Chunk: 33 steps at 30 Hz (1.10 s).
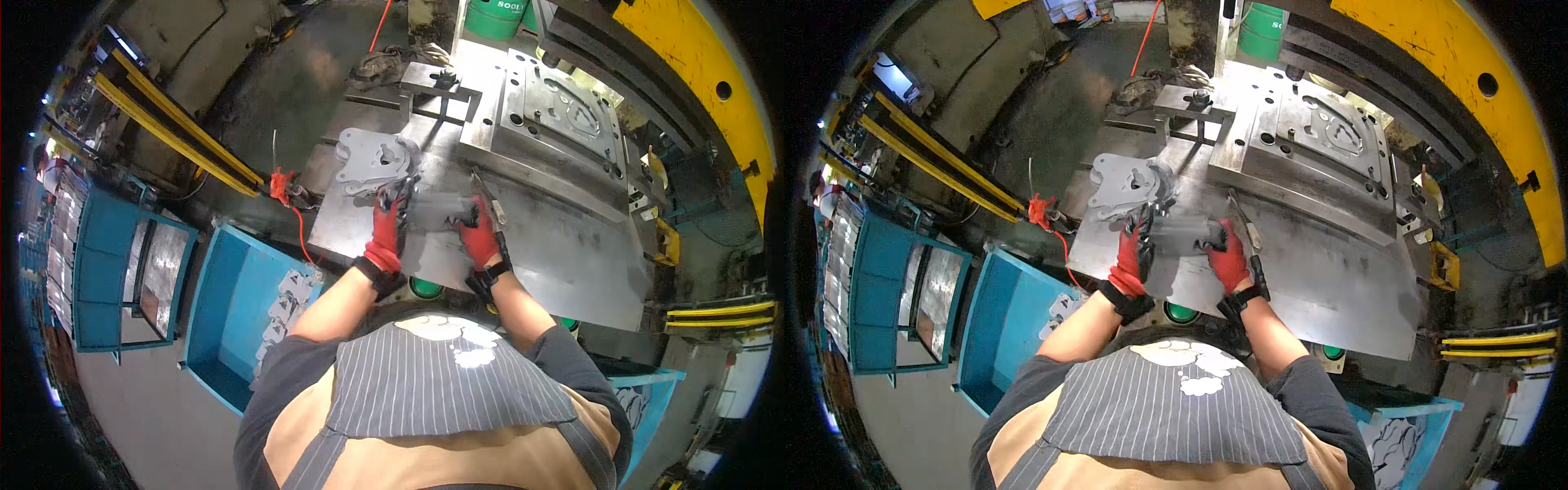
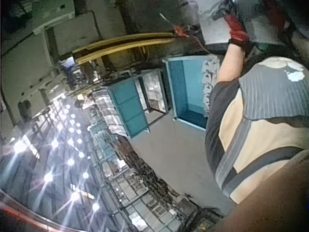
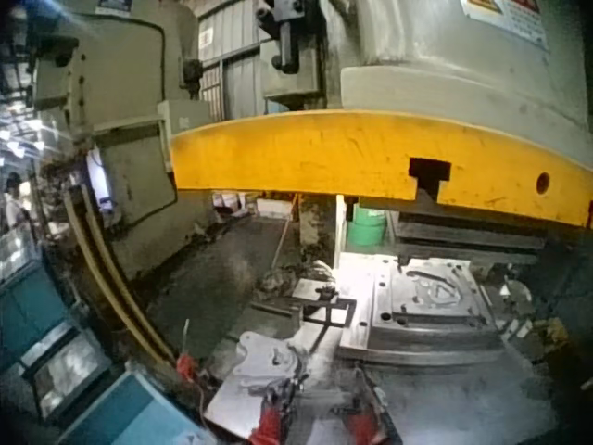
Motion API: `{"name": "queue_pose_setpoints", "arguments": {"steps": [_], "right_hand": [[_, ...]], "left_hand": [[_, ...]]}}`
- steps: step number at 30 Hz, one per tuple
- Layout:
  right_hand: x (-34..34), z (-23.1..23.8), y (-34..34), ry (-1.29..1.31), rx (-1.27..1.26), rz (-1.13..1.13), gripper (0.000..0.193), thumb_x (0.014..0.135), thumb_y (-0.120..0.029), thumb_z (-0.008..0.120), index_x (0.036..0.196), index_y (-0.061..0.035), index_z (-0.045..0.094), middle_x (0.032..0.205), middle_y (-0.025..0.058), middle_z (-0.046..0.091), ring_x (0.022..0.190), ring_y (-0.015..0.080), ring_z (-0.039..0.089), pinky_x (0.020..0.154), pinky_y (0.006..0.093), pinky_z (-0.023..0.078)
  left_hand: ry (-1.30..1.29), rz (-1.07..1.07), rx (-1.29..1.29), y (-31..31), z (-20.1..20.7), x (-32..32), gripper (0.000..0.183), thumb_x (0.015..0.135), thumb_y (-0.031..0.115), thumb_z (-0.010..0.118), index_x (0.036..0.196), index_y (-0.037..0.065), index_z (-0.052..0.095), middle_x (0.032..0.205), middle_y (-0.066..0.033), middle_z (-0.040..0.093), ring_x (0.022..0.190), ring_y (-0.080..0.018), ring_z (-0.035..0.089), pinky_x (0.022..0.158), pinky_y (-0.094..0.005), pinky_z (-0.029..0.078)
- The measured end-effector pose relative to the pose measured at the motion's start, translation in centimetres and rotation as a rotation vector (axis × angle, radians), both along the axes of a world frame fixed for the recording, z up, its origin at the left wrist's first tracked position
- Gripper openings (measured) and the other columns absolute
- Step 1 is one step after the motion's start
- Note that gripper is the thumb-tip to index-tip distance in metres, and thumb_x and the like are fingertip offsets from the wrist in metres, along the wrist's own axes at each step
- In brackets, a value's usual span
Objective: Placing metal parts into a hydraulic press, activating the machine, and removing the finished pieces to a storage bin.
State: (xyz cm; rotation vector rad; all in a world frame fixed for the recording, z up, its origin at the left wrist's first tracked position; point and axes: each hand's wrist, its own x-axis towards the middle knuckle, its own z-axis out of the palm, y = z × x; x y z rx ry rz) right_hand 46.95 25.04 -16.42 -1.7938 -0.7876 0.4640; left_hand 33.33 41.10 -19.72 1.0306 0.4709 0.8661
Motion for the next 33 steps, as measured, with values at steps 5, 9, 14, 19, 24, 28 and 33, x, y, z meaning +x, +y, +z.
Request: {"name": "queue_pose_setpoints", "arguments": {"steps": [5,9,14,19,24,28,33], "right_hand": [[0.0,3.1,-3.7,-0.145,0.034,0.234,0.065,0.067,0.004,0.064,0.126,-0.0097,0.038,0.115,0.0109,0.053,0.106,0.0201,0.051,0.089,0.0283,0.039],[-0.9,4.4,-3.6,0.076,-0.007,0.295,0.058,0.068,0.004,0.063,0.121,-0.0088,0.044,0.106,0.0094,0.058,0.097,0.0158,0.055,0.085,0.0273,0.042],[-0.2,2.0,-3.3,0.134,0.103,0.224,0.045,0.067,0.000,0.066,0.109,-0.0071,0.052,0.094,0.0068,0.062,0.085,0.0137,0.058,0.077,0.0257,0.045],[1.1,0.0,-3.6,0.059,0.021,0.176,0.035,0.065,-0.003,0.070,0.097,-0.0062,0.057,0.087,0.0052,0.062,0.080,0.0132,0.058,0.073,0.0264,0.045],[-1.1,2.9,-3.5,-0.027,-0.064,0.135,0.036,0.063,0.001,0.068,0.097,-0.0050,0.056,0.086,0.0059,0.061,0.080,0.0140,0.057,0.072,0.0274,0.046],[-2.5,1.7,-3.2,0.090,0.059,0.137,0.037,0.064,0.002,0.067,0.098,-0.0045,0.056,0.086,0.0060,0.062,0.078,0.0131,0.057,0.069,0.0268,0.046],[-2.6,0.2,-3.0,0.275,-0.026,0.081,0.035,0.065,-0.001,0.068,0.098,-0.0042,0.056,0.083,0.0043,0.061,0.074,0.0116,0.056,0.065,0.0253,0.045]], "left_hand": [[0.226,0.095,0.133,-5.8,4.2,1.0,0.040,0.083,0.006,0.054,0.121,0.006,0.041,0.108,-0.0089,0.054,0.094,-0.0171,0.052,0.085,-0.0280,0.041],[0.383,0.256,0.335,-5.8,2.7,2.4,0.043,0.085,0.007,0.051,0.125,0.005,0.037,0.111,-0.0134,0.053,0.101,-0.0202,0.051,0.088,-0.0298,0.039],[0.216,-0.024,0.248,-2.9,0.5,1.7,0.036,0.090,0.013,0.043,0.125,0.006,0.037,0.112,-0.0050,0.050,0.097,-0.0154,0.049,0.085,-0.0278,0.040],[0.003,-0.086,0.582,-6.6,2.9,1.8,0.037,0.090,0.029,0.042,0.118,0.004,0.042,0.102,-0.0077,0.052,0.090,-0.0167,0.050,0.081,-0.0311,0.043],[0.017,-0.170,0.198,-6.7,4.0,1.0,0.034,0.091,0.029,0.042,0.115,0.005,0.045,0.099,-0.0074,0.054,0.086,-0.0137,0.052,0.078,-0.0291,0.044],[0.118,-0.166,0.318,-6.1,2.9,-0.6,0.035,0.091,0.029,0.041,0.116,0.005,0.045,0.100,-0.0073,0.054,0.090,-0.0138,0.051,0.081,-0.0290,0.042],[0.087,-0.185,0.387,-5.4,1.9,-1.5,0.040,0.087,0.030,0.049,0.119,0.005,0.043,0.106,-0.0076,0.053,0.098,-0.0138,0.050,0.087,-0.0292,0.040]]}}
